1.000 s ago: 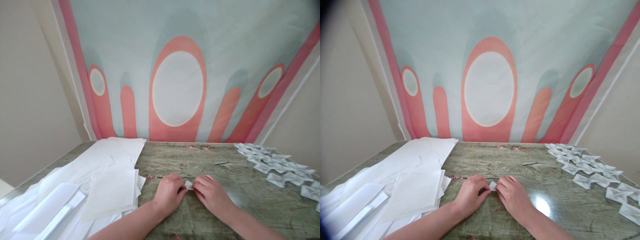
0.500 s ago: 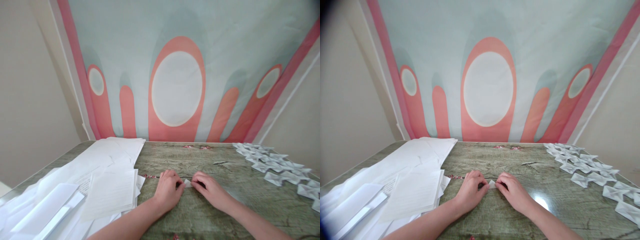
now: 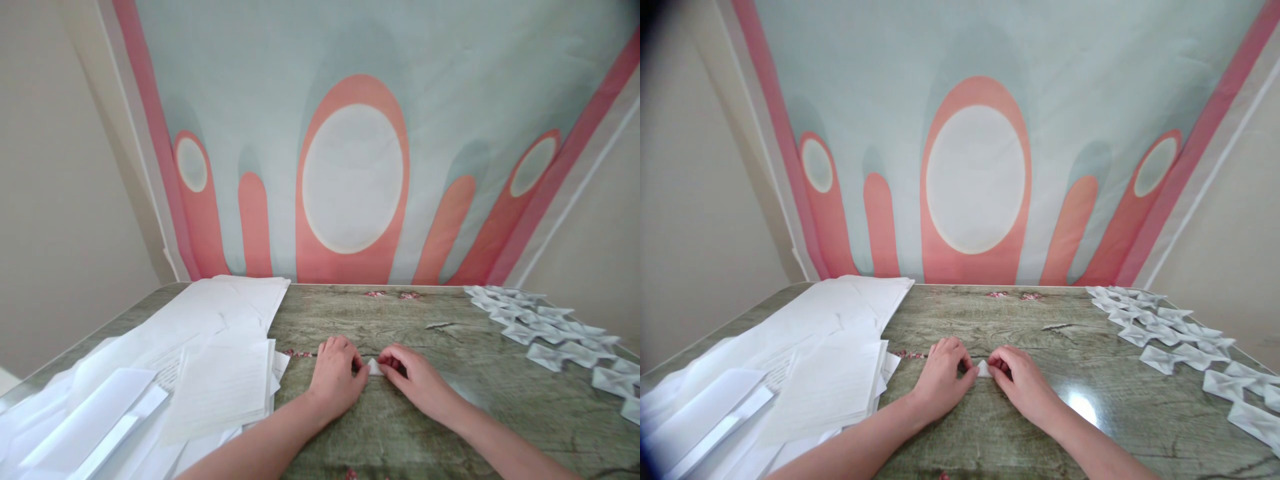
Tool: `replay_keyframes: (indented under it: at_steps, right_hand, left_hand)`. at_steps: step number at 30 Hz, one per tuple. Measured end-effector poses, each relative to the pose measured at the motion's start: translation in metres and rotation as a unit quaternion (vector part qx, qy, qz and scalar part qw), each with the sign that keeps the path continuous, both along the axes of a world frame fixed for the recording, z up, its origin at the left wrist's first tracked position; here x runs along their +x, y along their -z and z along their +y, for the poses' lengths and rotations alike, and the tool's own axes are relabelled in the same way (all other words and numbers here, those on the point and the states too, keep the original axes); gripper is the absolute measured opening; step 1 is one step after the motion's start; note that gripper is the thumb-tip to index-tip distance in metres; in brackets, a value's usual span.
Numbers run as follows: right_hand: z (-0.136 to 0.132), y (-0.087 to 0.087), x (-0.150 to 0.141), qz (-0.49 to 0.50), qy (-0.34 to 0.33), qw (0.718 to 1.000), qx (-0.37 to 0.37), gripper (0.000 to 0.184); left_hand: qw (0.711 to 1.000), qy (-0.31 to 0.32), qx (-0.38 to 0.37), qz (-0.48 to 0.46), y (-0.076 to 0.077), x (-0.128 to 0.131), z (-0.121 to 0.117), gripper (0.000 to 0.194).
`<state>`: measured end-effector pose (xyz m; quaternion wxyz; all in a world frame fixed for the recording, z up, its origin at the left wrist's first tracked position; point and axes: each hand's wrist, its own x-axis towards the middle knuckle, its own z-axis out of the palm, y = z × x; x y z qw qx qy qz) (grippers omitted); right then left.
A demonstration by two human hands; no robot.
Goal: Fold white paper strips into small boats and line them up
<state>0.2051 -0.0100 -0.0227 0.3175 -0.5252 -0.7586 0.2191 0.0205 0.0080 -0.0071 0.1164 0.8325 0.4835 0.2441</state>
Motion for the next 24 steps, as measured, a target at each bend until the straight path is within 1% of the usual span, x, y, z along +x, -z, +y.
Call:
replay_keyframes:
  at_steps: [5, 11, 15, 19, 24]
  right_hand:
    - [0.0007, 0.0026, 0.0003, -0.013, 0.004, 1.0, 0.008, 0.007]
    - [-0.002, -0.0015, -0.0005, -0.024, -0.006, 0.999, 0.028, 0.017]
    - [-0.003, -0.0016, -0.001, -0.037, -0.008, 0.999, 0.032, 0.018]
    - [-0.0035, -0.0013, -0.0008, -0.053, -0.009, 0.998, 0.036, 0.018]
    - [-0.0035, -0.0026, -0.0003, -0.06, -0.02, 0.997, 0.035, 0.02]
  left_hand:
    - [1.0, 0.009, -0.002, 0.004, -0.0009, 0.0003, -0.0003, 0.006]
    - [1.0, 0.014, 0.004, 0.019, -0.0028, 0.0001, -0.0015, 0.009]
    - [1.0, 0.022, 0.004, 0.019, -0.0052, 0.0001, -0.0024, 0.012]
    - [0.999, 0.034, 0.008, 0.022, -0.0063, 0.0006, -0.0035, 0.012]
    - [0.997, 0.054, 0.036, 0.032, -0.0097, 0.0005, -0.0062, 0.01]
